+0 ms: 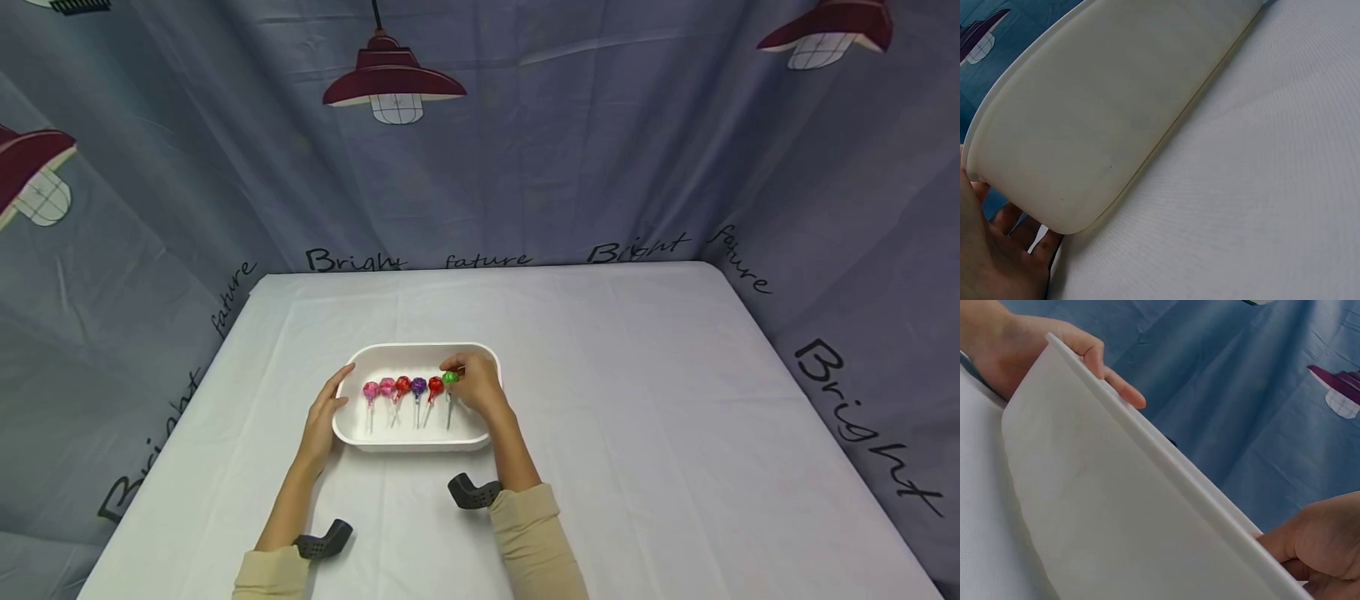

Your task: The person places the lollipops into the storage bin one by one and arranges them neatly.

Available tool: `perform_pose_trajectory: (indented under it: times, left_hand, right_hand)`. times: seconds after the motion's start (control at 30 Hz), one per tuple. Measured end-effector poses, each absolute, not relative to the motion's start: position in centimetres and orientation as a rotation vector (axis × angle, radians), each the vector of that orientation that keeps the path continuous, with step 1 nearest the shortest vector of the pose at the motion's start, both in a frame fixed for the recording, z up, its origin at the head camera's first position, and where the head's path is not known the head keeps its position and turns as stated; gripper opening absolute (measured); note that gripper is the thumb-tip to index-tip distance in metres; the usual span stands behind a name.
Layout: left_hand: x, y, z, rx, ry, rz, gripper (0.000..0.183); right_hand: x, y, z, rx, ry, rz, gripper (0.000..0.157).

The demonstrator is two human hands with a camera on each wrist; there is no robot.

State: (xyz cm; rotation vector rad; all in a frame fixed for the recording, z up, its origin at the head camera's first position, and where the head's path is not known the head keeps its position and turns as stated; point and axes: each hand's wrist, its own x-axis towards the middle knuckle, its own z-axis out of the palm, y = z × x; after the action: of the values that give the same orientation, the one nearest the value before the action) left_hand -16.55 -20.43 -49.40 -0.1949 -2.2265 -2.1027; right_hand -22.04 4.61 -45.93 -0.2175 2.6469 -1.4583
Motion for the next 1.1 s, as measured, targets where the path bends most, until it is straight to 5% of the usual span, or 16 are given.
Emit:
perform_pose_trajectory:
  times: [1.1]
  left_hand:
    - [-16.6,-20.4,-49.3,-0.170,-2.226,-2.088,0.050]
  right_hand:
    - [-22.0,4.0,-47.0,-0.134,2.691,-1.344,0.026]
